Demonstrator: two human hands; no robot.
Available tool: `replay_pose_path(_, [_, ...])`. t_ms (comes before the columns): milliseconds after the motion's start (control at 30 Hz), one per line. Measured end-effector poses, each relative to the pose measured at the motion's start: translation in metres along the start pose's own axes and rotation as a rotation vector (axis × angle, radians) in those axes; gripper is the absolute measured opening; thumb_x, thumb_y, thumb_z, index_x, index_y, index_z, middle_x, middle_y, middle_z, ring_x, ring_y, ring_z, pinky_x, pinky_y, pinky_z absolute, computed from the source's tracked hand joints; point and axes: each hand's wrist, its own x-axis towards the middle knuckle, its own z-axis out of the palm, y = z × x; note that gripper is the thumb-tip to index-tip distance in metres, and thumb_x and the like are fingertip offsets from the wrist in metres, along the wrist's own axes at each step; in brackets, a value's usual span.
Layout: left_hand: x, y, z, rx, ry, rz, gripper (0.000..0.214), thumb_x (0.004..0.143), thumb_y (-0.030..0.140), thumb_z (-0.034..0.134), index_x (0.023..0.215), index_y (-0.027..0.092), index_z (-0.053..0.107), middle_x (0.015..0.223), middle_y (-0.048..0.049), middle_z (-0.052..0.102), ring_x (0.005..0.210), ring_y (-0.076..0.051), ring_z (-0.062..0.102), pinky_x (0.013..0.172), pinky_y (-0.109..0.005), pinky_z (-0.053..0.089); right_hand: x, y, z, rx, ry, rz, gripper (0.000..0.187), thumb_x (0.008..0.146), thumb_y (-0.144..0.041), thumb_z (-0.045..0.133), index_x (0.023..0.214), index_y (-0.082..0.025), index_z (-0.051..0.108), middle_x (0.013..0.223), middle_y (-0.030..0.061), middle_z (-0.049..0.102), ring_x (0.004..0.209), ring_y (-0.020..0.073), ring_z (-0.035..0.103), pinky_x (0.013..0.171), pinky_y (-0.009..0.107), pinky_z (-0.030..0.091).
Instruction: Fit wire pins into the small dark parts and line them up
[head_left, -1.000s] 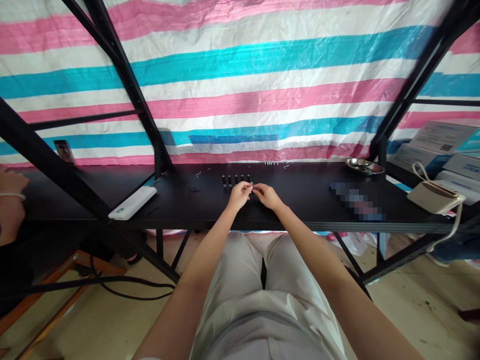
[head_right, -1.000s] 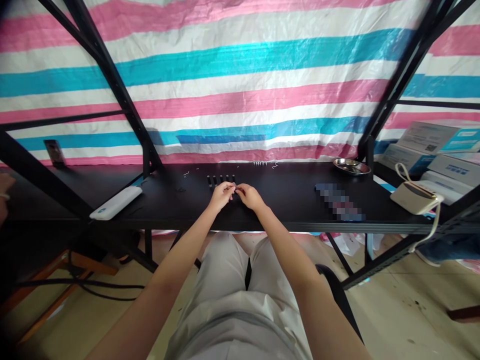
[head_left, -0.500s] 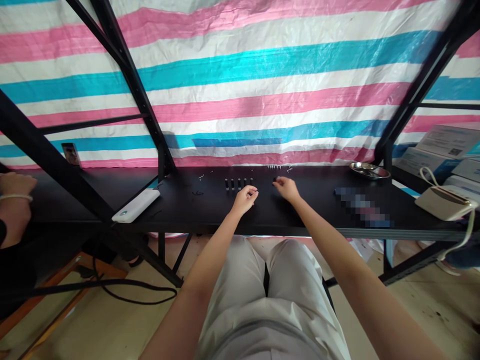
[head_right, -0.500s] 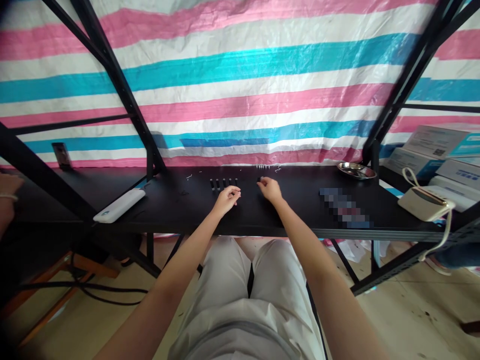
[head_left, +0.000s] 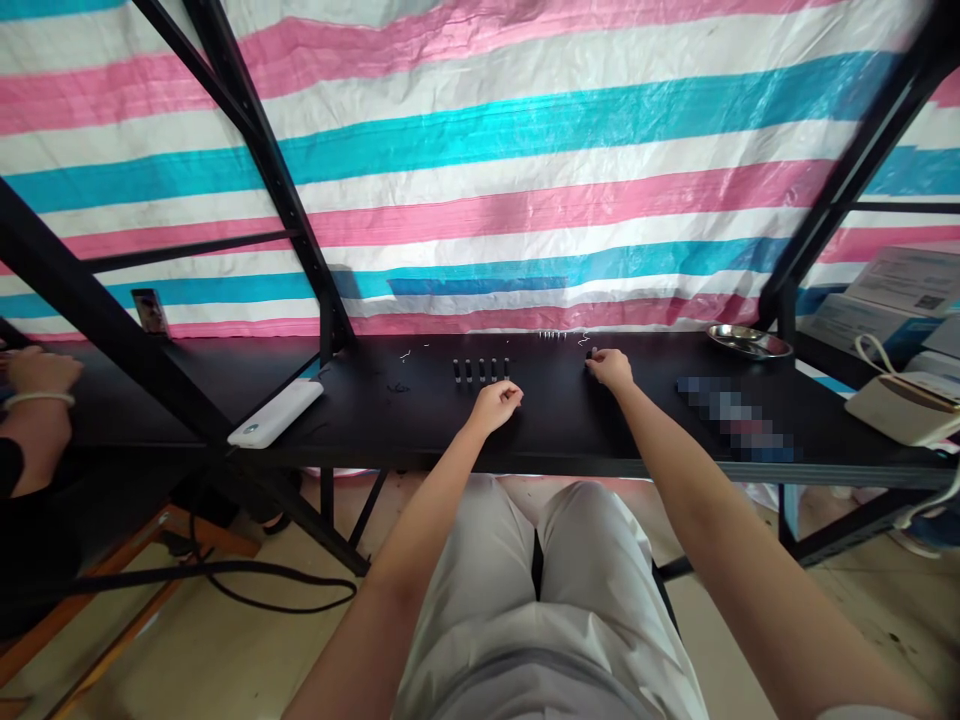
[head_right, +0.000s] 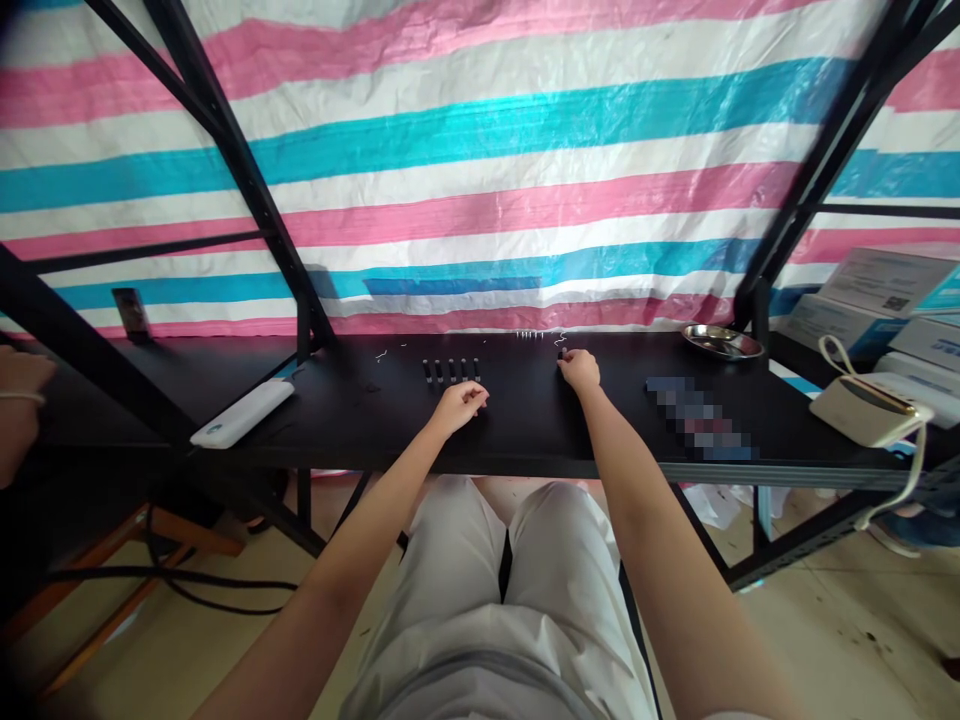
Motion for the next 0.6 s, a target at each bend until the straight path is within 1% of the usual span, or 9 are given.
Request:
replay_pose_path(133, [0.0,-0.001,0.0,0.005,0.0,0.009,0.014,0.076,0.024,0.052,0.072,0.015,0.061,0.063,-0.0001,0.063,0.051,-0.008,0.053,0.052,-0.02,0.042,-0.001,-0.002,0.001,-0.006,0.005,0.014,0.024,0.071,-0.031,0.061,0.09,-0.019,0.069,0.08,0.0079,0.067,0.078,0.0189,0.062,0.073,0.029,0.046])
replay_pose_path(333, [-0.001,0.002,-0.001,0.015,-0.012,-0.001,0.014,0.076,0.025,0.052,0.073,0.016,0.062,0.064,-0.0007,0.064,0.052,-0.009,0.054,0.054,-0.021,0.043,-0.002,-0.004,0.001,-0.024,0.016,0.053,0.025,0.071,-0.033,0.062,0.091,-0.019,0.07,0.094,0.0108,0.067,0.087,0.0224,0.062,0.074,0.03,0.046])
replay_pose_path(467, [-0.002,0.004,-0.001,0.014,-0.016,0.0,0.014,0.076,0.025,0.052,0.072,0.016,0.062,0.065,-0.001,0.064,0.052,-0.009,0.054,0.055,-0.021,0.043,0.001,-0.001,-0.001,-0.042,-0.011,0.034,0.025,0.072,-0.032,0.063,0.091,-0.018,0.07,0.092,0.0114,0.067,0.088,0.0228,0.062,0.076,0.031,0.046])
replay_pose_path(600, [-0.003,0.005,-0.001,0.014,-0.021,0.008,0.013,0.076,0.024,0.052,0.071,0.015,0.062,0.065,-0.0009,0.064,0.052,-0.009,0.053,0.055,-0.021,0.042,0.008,0.003,-0.004,-0.077,-0.016,0.008,0.019,0.071,-0.025,0.062,0.085,-0.015,0.07,0.089,0.0118,0.067,0.086,0.0213,0.062,0.076,0.029,0.046])
